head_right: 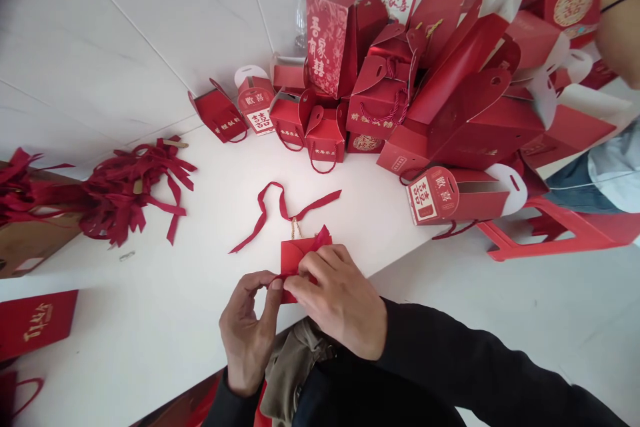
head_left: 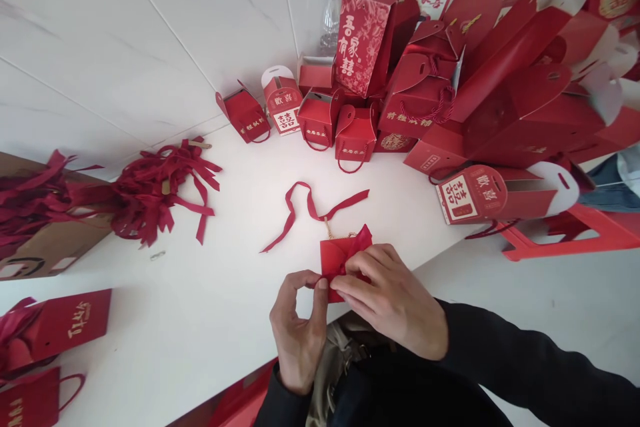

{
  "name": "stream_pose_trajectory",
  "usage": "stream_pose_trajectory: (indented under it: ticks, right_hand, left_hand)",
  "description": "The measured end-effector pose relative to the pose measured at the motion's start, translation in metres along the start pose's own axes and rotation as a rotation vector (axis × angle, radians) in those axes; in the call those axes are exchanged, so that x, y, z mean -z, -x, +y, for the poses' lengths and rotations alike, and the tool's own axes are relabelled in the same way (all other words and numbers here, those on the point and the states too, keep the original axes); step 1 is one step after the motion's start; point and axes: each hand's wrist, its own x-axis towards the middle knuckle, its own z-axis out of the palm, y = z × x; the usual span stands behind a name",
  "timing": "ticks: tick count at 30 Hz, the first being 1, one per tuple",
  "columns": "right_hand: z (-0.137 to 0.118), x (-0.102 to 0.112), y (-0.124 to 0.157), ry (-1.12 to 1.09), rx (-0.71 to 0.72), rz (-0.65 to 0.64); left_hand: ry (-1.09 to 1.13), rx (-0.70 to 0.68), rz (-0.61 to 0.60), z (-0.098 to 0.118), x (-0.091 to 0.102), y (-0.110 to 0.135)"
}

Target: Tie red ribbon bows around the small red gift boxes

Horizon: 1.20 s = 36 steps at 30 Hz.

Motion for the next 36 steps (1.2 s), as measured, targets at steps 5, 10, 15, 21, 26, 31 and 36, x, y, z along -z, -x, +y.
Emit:
stream_pose_trajectory:
  ticks: [5, 10, 15, 21, 26, 31, 36]
  right_hand:
    - [-0.006, 0.000, 0.004, -0.029, 0.003, -0.036]
    - [-0.027, 0.018, 0.015, -0.201, 0.057, -0.018]
    - [-0.023, 0.032, 0.020, -0.391, 0.098, -0.188]
    - [0.017, 0.033, 0.016, -0.076, -0.190, 0.014]
    - [0.032, 0.035, 0.016, -0.084, -0.209, -0.035]
    - [0.034, 0.039, 0.019, -0.110, -0.273, -0.058]
    - [0.033, 0.036, 0.021, -0.180, -0.425, -0.097]
  left_hand:
    - [-0.009, -0.009, -0.003, 0.001, -0.001, -0.001]
    - [0.008, 0.024, 0.007, 0.003, -0.002, -0.002]
    - [0.007, 0.045, 0.007, 0.003, -0.002, 0.000]
    - [0.016, 0.026, 0.006, 0.001, -0.002, 0.001]
    - [-0.021, -0.003, -0.011, 0.003, -0.002, 0.000]
    - [-0.076, -0.111, -0.040, 0.006, -0.004, 0.000]
    - [-0.149, -0.217, -0.085, 0.007, -0.006, 0.000]
